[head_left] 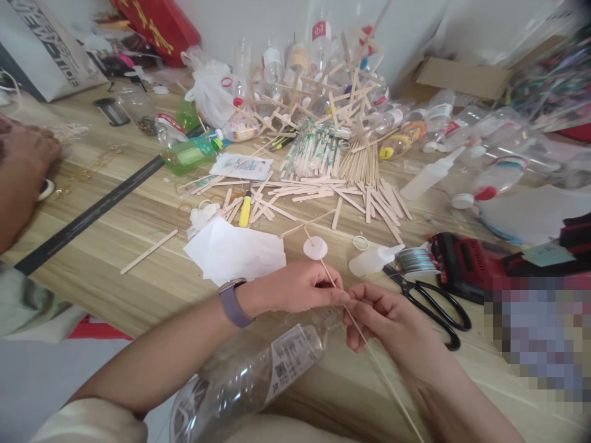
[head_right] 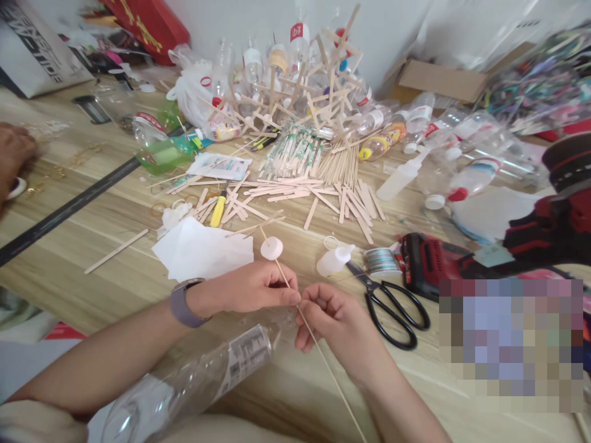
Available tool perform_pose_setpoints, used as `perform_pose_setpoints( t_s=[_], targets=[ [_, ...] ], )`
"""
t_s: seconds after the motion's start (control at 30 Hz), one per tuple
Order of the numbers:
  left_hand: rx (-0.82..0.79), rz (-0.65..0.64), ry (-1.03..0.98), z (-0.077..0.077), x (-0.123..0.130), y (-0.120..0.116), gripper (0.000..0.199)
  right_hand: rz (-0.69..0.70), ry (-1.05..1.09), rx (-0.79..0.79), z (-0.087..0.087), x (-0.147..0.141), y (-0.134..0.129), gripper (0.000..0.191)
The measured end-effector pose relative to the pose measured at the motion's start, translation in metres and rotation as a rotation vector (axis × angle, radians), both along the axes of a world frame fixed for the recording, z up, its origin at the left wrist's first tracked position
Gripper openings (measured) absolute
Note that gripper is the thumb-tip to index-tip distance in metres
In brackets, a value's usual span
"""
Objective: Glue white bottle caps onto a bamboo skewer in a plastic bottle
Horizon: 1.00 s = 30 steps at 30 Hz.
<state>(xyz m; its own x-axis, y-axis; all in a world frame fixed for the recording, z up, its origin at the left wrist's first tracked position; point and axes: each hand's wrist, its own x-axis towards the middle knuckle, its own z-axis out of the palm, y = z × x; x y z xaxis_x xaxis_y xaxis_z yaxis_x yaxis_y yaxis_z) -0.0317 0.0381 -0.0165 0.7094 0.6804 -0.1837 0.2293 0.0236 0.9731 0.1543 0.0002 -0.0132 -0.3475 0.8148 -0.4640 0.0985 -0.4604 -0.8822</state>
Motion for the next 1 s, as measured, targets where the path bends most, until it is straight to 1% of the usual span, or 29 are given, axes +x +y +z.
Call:
perform_pose_setpoints(
  t_s=[0.1,0.3,0.43,0.53,0.67,0.83,0.9,1.0],
  targets=[
    [-0.029,-0.018,-0.039,-0.001,-0.001,0.001,0.033,0.027,0.015,-0.025,0.000,0.002,0.001,0.025],
    [-0.060,-0.046,-0.061,-0.004,-0.001,0.002,0.032,0.045,-0.015,-0.018,-0.002,0.003,0.003,0.031],
    [-0.056,-0.067,-0.072,-0.006,0.001,0.001,0.031,0.013,-0.016,-0.042,-0.003,0.003,0.002,0.035],
    [-0.058,-0.065,-0.061,-0.005,0.004,0.000,0.034,-0.009,-0.004,-0.067,-0.006,0.004,0.001,0.032],
    [-0.120,-0.053,-0.022,-0.001,0.005,-0.001,0.040,0.000,-0.001,-0.019,-0.011,0.007,-0.001,0.028],
    [-0.139,-0.050,-0.008,-0.002,0.004,-0.001,0.038,-0.001,-0.051,0.096,-0.015,0.004,-0.005,0.024],
    [-0.154,-0.036,-0.002,-0.004,0.004,-0.002,0.037,-0.014,-0.048,0.090,-0.015,0.001,-0.007,0.023],
    [-0.203,-0.021,-0.036,-0.008,0.004,-0.002,0.035,-0.041,-0.006,0.035,-0.015,-0.001,-0.008,0.026]
  ],
)
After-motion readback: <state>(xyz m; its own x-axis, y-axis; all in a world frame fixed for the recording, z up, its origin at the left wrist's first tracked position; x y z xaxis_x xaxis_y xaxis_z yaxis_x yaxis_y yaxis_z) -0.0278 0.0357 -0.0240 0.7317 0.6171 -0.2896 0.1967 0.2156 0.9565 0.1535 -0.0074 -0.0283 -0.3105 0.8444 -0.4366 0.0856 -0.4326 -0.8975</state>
